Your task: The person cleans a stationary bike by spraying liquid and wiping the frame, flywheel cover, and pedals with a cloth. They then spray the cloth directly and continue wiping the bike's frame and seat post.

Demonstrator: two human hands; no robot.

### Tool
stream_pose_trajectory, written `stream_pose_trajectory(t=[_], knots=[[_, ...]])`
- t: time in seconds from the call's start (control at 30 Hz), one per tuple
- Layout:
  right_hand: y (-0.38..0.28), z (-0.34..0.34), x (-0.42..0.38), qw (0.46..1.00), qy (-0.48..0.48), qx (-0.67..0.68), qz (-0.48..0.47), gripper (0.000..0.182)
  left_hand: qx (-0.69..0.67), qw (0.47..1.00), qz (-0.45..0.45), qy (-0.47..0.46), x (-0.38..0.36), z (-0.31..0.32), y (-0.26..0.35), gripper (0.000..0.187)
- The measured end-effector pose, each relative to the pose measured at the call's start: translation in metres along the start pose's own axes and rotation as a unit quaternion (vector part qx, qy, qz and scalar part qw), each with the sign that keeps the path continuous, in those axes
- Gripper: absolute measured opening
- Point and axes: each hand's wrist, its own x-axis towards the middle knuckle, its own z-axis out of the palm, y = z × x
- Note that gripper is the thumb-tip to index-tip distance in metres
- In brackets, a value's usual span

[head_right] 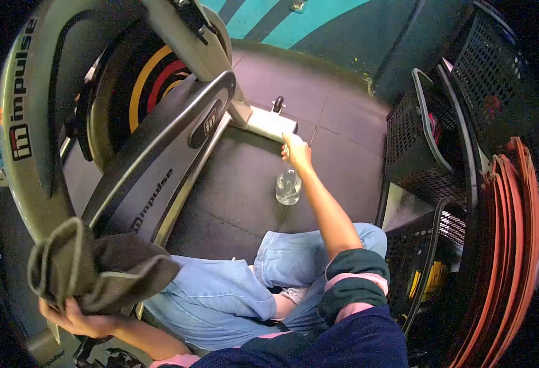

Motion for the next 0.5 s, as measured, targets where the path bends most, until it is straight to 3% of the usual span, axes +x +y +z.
stream_pose_trajectory(t=[0.07, 0.13, 0.2, 0.27, 0.37, 0.43, 0.5], knots=[[0.006, -0.002, 0.008, 1.000, -0.007, 0.023, -0.013, 0.050, -0.012, 1.000, -0.010, -0.014, -0.033, 0.013, 0.001, 0.055], [0.007, -0.007, 0.012, 0.998, -0.013, 0.047, -0.026, 0.049, -0.077, 0.985, -0.077, -0.130, -0.063, 0.035, 0.001, 0.052], [0.001, -0.015, 0.010, 0.998, -0.002, 0.055, -0.019, 0.044, -0.004, 0.963, -0.118, -0.244, -0.089, 0.057, -0.006, 0.048], [-0.004, -0.019, 0.012, 0.998, 0.005, 0.056, -0.031, 0.044, -0.058, 0.927, -0.173, -0.329, -0.109, 0.087, -0.014, 0.040], [-0.012, -0.022, 0.012, 0.998, 0.013, 0.040, -0.055, 0.044, -0.107, 0.867, -0.295, -0.388, -0.149, 0.118, -0.029, 0.039], [-0.010, -0.021, 0.015, 0.995, -0.036, 0.055, -0.070, 0.044, -0.126, 0.830, -0.359, -0.408, -0.173, 0.133, -0.033, 0.041], [-0.014, -0.021, 0.008, 0.995, -0.069, 0.033, -0.062, 0.043, -0.087, 0.827, -0.353, -0.428, -0.192, 0.144, -0.040, 0.044]])
